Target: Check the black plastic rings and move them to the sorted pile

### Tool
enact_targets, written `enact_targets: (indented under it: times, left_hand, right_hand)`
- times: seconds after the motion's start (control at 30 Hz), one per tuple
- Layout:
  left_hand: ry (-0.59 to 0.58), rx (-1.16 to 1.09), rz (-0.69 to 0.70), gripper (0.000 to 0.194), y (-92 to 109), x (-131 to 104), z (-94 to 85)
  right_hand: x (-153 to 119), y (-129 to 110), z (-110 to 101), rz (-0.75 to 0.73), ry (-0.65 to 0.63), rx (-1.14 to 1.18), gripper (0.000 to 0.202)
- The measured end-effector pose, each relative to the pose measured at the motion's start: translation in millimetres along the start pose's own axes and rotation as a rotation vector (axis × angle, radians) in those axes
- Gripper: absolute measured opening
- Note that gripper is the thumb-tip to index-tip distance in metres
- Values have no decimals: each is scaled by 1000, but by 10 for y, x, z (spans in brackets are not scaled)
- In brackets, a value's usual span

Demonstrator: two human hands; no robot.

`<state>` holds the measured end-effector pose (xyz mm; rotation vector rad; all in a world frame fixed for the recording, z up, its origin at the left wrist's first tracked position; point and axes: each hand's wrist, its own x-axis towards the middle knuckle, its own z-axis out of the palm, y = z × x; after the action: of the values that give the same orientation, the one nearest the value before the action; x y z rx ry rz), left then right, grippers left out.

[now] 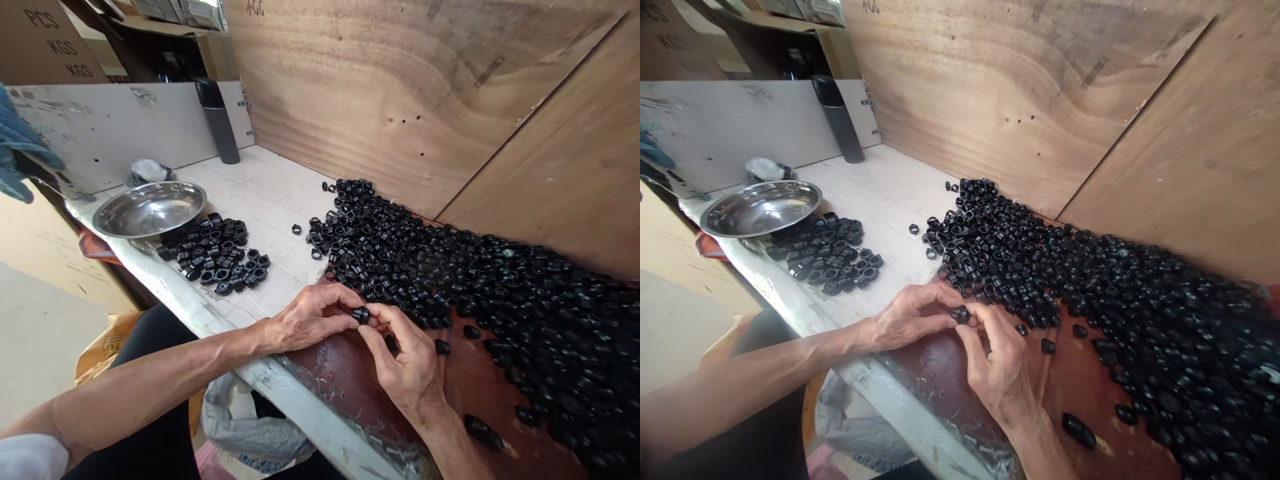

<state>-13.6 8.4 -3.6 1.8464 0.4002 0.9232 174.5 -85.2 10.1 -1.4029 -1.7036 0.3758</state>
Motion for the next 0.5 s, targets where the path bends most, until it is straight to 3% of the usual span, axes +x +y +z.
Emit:
enact_targets:
  times: [0.13, 0.27, 0.4, 0.5]
  left_hand:
    - [-38, 119, 149, 19, -34, -6, -6]
    - [-110, 209, 289, 23, -69, -16, 6]
    - [-48, 236, 285, 24, -87, -17, 21]
    - [-9, 253, 274, 22, -100, -20, 28]
  right_hand:
    - [3, 33, -2, 33, -21, -5, 12]
    - [1, 34, 5, 199, -35, 60, 24]
    - [22, -47, 24, 468, -29, 304, 31]
    - [37, -72, 39, 553, -29, 397, 31]
